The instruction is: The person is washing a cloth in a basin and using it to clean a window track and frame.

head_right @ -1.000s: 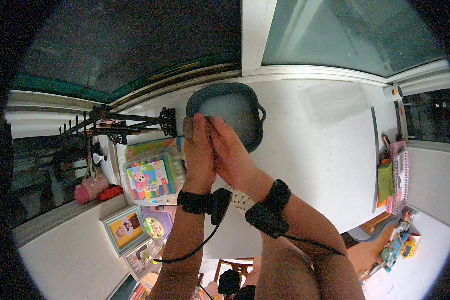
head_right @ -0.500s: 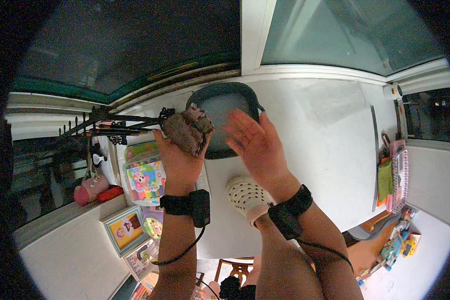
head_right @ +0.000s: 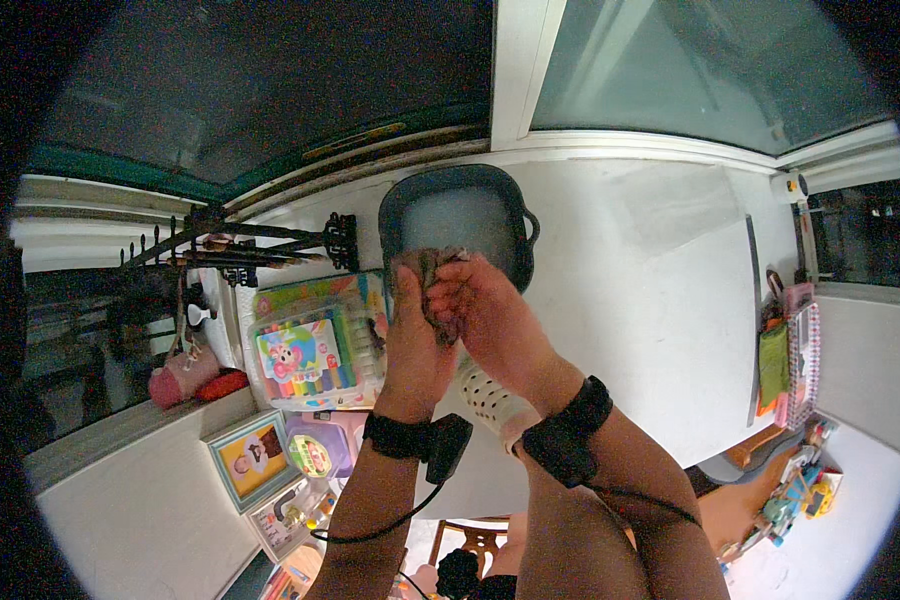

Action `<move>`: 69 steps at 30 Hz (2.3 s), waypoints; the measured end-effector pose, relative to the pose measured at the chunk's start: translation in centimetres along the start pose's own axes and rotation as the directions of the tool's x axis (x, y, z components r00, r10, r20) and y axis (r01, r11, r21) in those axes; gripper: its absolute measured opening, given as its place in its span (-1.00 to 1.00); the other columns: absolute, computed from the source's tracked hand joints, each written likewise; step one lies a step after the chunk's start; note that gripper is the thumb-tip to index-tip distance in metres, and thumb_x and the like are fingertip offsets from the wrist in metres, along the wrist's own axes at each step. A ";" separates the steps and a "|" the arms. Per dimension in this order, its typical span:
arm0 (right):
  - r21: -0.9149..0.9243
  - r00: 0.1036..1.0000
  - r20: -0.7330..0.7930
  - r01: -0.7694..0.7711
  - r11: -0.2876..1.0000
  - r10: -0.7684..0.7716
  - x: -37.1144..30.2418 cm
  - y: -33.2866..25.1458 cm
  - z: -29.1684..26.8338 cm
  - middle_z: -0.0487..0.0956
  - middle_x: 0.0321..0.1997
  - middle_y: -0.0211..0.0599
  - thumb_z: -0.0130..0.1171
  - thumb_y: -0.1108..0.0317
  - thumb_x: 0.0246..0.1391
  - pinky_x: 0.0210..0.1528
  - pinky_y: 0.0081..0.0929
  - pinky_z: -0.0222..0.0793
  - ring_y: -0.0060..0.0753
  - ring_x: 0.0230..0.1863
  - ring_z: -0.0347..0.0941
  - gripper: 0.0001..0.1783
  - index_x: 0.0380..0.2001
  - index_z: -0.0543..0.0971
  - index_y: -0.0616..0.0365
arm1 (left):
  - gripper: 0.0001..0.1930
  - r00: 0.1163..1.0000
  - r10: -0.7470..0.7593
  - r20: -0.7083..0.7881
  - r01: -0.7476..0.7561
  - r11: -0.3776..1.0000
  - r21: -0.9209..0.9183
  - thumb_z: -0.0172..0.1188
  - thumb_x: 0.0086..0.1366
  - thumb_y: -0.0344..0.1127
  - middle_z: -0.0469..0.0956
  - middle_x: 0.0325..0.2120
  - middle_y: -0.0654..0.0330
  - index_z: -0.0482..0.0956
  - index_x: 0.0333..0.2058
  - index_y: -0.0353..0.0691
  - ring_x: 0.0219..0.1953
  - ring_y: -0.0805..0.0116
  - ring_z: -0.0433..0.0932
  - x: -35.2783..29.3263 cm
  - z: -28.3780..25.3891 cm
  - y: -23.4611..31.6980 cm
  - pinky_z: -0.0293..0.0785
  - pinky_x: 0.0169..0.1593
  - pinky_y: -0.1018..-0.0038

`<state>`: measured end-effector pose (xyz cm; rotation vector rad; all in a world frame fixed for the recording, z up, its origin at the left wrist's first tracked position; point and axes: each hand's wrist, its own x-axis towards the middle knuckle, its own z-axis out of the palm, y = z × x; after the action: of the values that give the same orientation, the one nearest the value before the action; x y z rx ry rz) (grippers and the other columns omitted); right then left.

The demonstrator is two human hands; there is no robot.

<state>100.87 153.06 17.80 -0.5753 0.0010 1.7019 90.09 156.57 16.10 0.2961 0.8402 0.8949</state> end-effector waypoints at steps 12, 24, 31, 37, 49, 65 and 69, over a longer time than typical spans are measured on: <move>-0.702 0.945 -0.190 0.060 0.709 -0.268 -3.0 0.7 0.4 0.12 0.33 -0.32 -0.15 -0.07 0.30 0.23 -0.38 0.16 -0.35 0.29 0.13 -0.42 0.27 0.19 -0.07 | -0.37 0.990 0.044 0.135 -0.063 0.988 0.144 -0.38 0.43 0.19 0.24 0.20 0.13 0.12 0.26 -0.15 0.25 0.26 0.20 -2.9 0.4 0.1 0.05 0.32 0.33; -0.209 0.976 -0.199 0.047 0.977 -0.089 -4.3 1.7 -0.2 0.39 0.18 -0.34 -0.27 -0.14 0.31 0.25 -0.38 0.21 -0.43 0.18 0.32 -0.40 0.20 0.24 0.06 | -0.35 0.938 0.044 0.343 -0.281 0.676 0.681 -0.36 0.46 0.06 0.01 0.31 -0.03 -0.09 0.33 -0.29 0.36 0.20 -0.02 -6.4 -0.2 0.6 -0.14 0.36 0.38; -0.256 0.971 -0.234 -0.009 0.967 -0.053 -4.7 1.2 -1.1 0.44 0.13 -0.31 -0.21 -0.15 0.28 0.20 -0.33 0.27 -0.37 0.11 0.39 -0.38 0.17 0.28 0.10 | -0.41 0.976 0.056 0.210 -0.171 0.794 0.583 -0.30 0.47 0.03 0.12 0.27 0.03 0.01 0.31 -0.20 0.31 0.25 0.10 -7.2 -1.1 -1.3 -0.01 0.34 0.31; -0.178 0.989 -0.137 -0.072 0.981 0.048 -5.1 1.4 -2.2 0.43 0.14 -0.19 -0.14 -0.13 0.25 0.19 -0.30 0.30 -0.28 0.11 0.41 -0.35 0.19 0.25 0.17 | -0.58 0.991 0.132 -0.006 -0.110 0.850 0.515 -0.23 0.48 -0.22 0.23 0.17 0.11 0.16 0.23 -0.26 0.13 0.36 0.32 -8.5 -2.3 -2.0 0.23 0.21 0.40; -0.602 0.971 -0.170 0.033 0.798 -0.168 -4.9 0.8 -2.0 0.43 0.13 -0.25 0.16 0.33 0.15 0.14 -0.50 0.27 -0.45 0.11 0.35 -0.39 0.25 0.23 0.11 | -0.40 0.997 0.072 -0.008 -0.058 0.857 0.512 -0.13 0.42 0.06 0.15 0.23 0.16 0.06 0.30 -0.12 0.22 0.24 0.21 -8.0 -3.9 -1.2 0.16 0.26 0.26; -0.063 0.978 -0.137 -0.166 0.984 0.156 -5.3 0.9 -0.1 0.37 0.20 -0.25 -0.14 0.03 0.30 0.30 -0.35 0.14 -0.36 0.20 0.31 -0.44 0.22 0.25 0.17 | -0.35 0.996 -0.058 0.075 0.036 0.963 0.266 -0.18 0.41 0.13 0.17 0.19 0.14 0.00 0.28 -0.20 0.22 0.36 0.18 -5.6 -1.0 -3.5 0.11 0.26 0.46; -0.054 0.978 -0.167 -0.138 0.989 0.127 -5.4 0.7 -0.4 0.40 0.18 -0.22 -0.17 0.03 0.30 0.29 -0.34 0.16 -0.33 0.20 0.31 -0.44 0.20 0.27 0.20 | -0.36 0.987 -0.123 0.103 0.096 0.966 0.240 -0.21 0.42 0.15 0.20 0.18 0.16 0.03 0.27 -0.20 0.23 0.35 0.19 -5.8 -1.3 -3.8 0.11 0.27 0.43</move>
<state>100.93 147.80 19.22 -0.7771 0.1036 1.7847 89.30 149.61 16.15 0.4991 0.8459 0.6682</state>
